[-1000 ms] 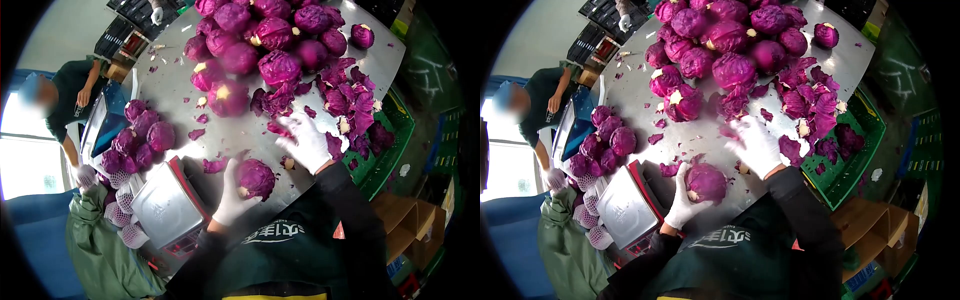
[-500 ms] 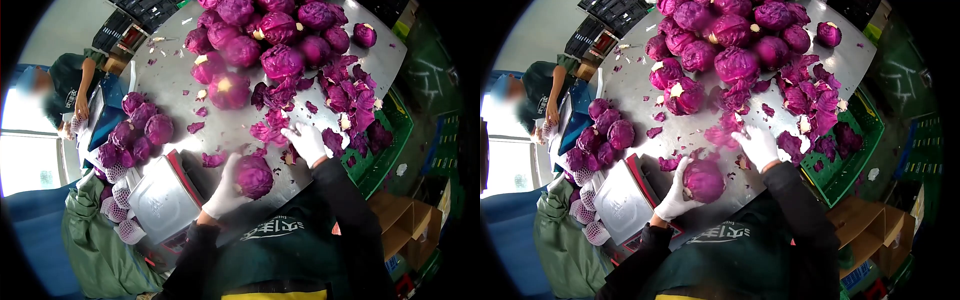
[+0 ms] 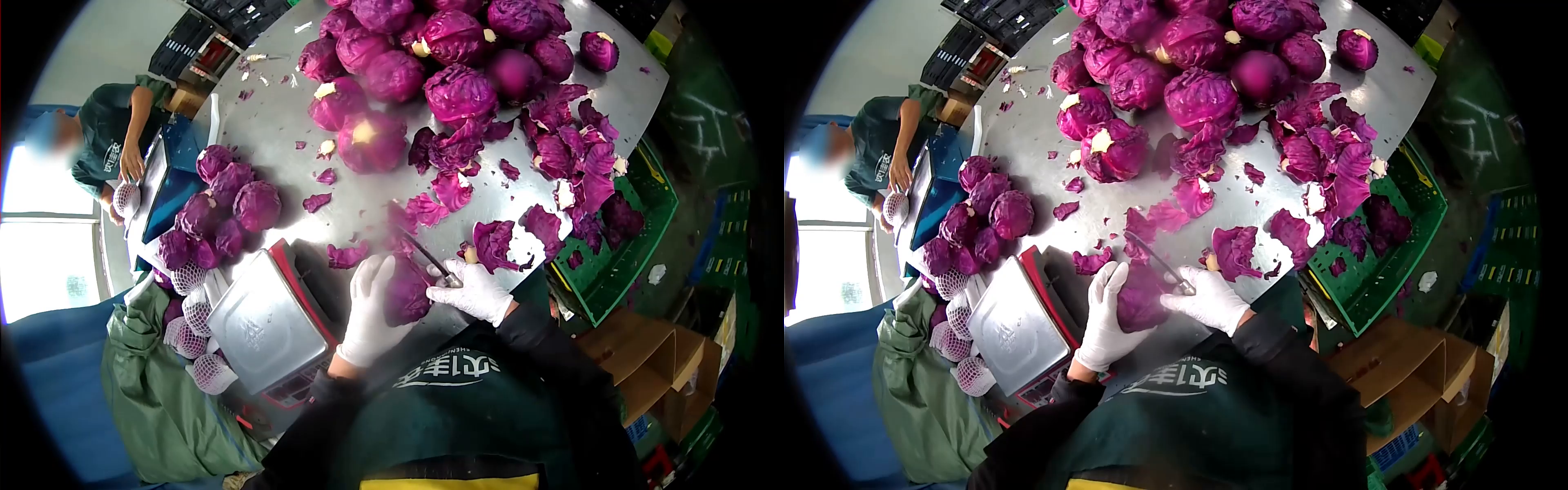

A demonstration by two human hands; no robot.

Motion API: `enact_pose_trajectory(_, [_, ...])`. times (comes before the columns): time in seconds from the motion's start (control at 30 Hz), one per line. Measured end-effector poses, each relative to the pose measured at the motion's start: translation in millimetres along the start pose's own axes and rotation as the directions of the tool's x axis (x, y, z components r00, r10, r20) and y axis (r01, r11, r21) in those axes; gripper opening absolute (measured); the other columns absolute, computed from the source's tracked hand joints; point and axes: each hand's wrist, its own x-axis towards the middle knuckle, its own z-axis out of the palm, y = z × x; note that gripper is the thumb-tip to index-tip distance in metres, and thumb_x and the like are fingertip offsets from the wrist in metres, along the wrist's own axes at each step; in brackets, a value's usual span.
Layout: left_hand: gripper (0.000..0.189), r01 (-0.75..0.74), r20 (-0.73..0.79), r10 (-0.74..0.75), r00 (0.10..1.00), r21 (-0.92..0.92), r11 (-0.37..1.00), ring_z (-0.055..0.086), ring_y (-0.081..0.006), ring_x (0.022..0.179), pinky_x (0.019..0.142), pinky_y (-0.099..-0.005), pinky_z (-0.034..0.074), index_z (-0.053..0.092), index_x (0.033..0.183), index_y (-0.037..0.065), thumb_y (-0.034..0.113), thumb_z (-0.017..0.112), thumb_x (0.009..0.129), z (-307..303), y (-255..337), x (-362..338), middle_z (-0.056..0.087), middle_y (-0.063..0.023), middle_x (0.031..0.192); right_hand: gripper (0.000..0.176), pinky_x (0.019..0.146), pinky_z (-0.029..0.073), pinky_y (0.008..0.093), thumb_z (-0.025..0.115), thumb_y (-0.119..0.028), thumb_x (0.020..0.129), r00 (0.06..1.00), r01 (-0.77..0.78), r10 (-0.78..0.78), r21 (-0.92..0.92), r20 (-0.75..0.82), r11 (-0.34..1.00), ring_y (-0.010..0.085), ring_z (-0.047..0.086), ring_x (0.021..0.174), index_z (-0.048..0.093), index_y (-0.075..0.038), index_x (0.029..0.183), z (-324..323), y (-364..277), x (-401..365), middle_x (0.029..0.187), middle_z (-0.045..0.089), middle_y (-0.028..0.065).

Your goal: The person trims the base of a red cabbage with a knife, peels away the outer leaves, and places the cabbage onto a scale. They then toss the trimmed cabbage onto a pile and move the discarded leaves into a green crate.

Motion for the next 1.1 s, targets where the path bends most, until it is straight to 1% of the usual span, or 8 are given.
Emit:
enact_pose_trajectory(0.17, [0.105,-0.017,-0.056,0.015,0.998,-0.04,0.999,0.036,-0.0392,0.138,0.116,-0.0455,0.029,0.035,0.148,0.005,0.012,0.089,0.059,-2.9,-3.7,-1.0,0.037,-0.0224,0.148,0.023,0.073,0.055,0.0417,0.062,-0.021,0.08,0.957,0.01,-0.183,-0.603,-0.226,0.798,0.0374,0.068,0.077,0.065,-0.002,0.091,3.7,-10.4,0.6,0.078,0.067,0.0216])
enact_pose_trajectory(0.3, [0.104,0.165,-0.089,-0.225,0.97,-0.44,0.883,0.034,-0.0274,0.143,0.12,-0.0399,0.025,0.031,0.15,0.001,0.004,0.086,0.061,-5.6,-17.7,-11.1,0.037,-0.0147,0.151,0.023,0.074,0.055,0.043,0.065,-0.018,0.081,0.867,-0.001,-0.261,-0.527,-0.423,0.85,0.0365,0.068,0.078,0.069,-0.004,0.099,-42.4,13.1,11.7,0.083,0.069,0.0211])
enact_pose_trajectory(0.37, [0.104,0.292,0.029,-0.476,0.879,-0.822,0.488,0.032,-0.0245,0.144,0.121,-0.0398,0.022,0.028,0.152,0.005,0.003,0.084,0.064,2.0,-24.2,-17.8,0.035,-0.0091,0.153,0.031,0.081,0.053,0.0374,0.073,-0.021,0.081,0.617,0.03,-0.649,-0.811,-0.445,0.584,0.0278,0.067,0.088,0.068,-0.002,0.105,-70.7,8.1,18.2,0.094,0.068,0.0149])
enact_pose_trajectory(0.43, [0.105,0.22,-0.049,-0.365,0.93,-0.722,0.657,0.031,-0.0237,0.144,0.121,-0.04,0.021,0.029,0.152,0.007,0.004,0.085,0.063,6.5,-18.6,-14.0,0.034,-0.0092,0.154,0.042,0.08,0.053,0.0387,0.077,-0.035,0.08,0.594,0.077,-0.699,-0.837,-0.398,0.542,0.0284,0.064,0.091,0.07,-0.007,0.11,-64.0,-39.7,-0.7,0.099,0.063,0.0131])
enact_pose_trajectory(0.57, [0.109,0.135,-0.018,-0.188,0.982,-0.628,0.766,0.033,-0.025,0.143,0.121,-0.0399,0.022,0.029,0.15,0.003,0.006,0.088,0.059,16.2,-5.7,-0.7,0.036,-0.0106,0.152,0.053,0.089,0.051,0.0377,0.077,-0.037,0.08,0.944,0.211,-0.295,-0.415,-0.149,0.885,0.0293,0.064,0.104,0.066,-0.005,0.12,-8.8,-58.2,-10.6,0.118,0.065,0.0151])
enact_pose_trajectory(0.8, [0.107,0.032,-0.068,-0.109,0.992,-0.691,0.722,0.037,-0.0272,0.14,0.12,-0.0425,0.025,0.033,0.147,0.001,0.011,0.089,0.056,4.6,2.8,2.0,0.039,-0.0138,0.148,0.023,0.066,0.052,0.033,0.068,-0.027,0.089,0.871,0.213,-0.364,-0.415,-0.329,0.885,0.021,0.065,0.068,0.065,-0.005,0.091,-34.6,-37.7,1.2,0.076,0.066,0.0104])
enact_pose_trajectory(0.9, [0.107,-0.014,-0.085,-0.038,0.996,-0.54,0.841,0.037,-0.028,0.14,0.119,-0.0423,0.026,0.033,0.147,0.001,0.01,0.089,0.056,1.7,0.7,5.5,0.039,-0.0146,0.148,0.041,0.069,0.044,0.021,0.082,-0.024,0.082,0.973,0.04,-0.101,-0.283,-0.206,0.958,0.0036,0.051,0.072,0.065,-0.003,0.113,-29.4,-78.5,-17.4,0.08,0.057,-0.0046])
enact_pose_trajectory(1.1, [0.108,-0.075,-0.064,0.052,0.997,-0.444,0.893,0.038,-0.0285,0.139,0.119,-0.0423,0.026,0.032,0.148,0.001,0.01,0.089,0.057,-7.6,2.7,7.6,0.039,-0.0149,0.149,0.033,0.062,0.049,0.0279,0.068,-0.023,0.087,0.924,0.14,-0.283,-0.46,-0.257,0.877,0.0126,0.061,0.067,0.066,0.001,0.108,-20.7,-56.7,-13.9,0.084,0.069,0.0089])
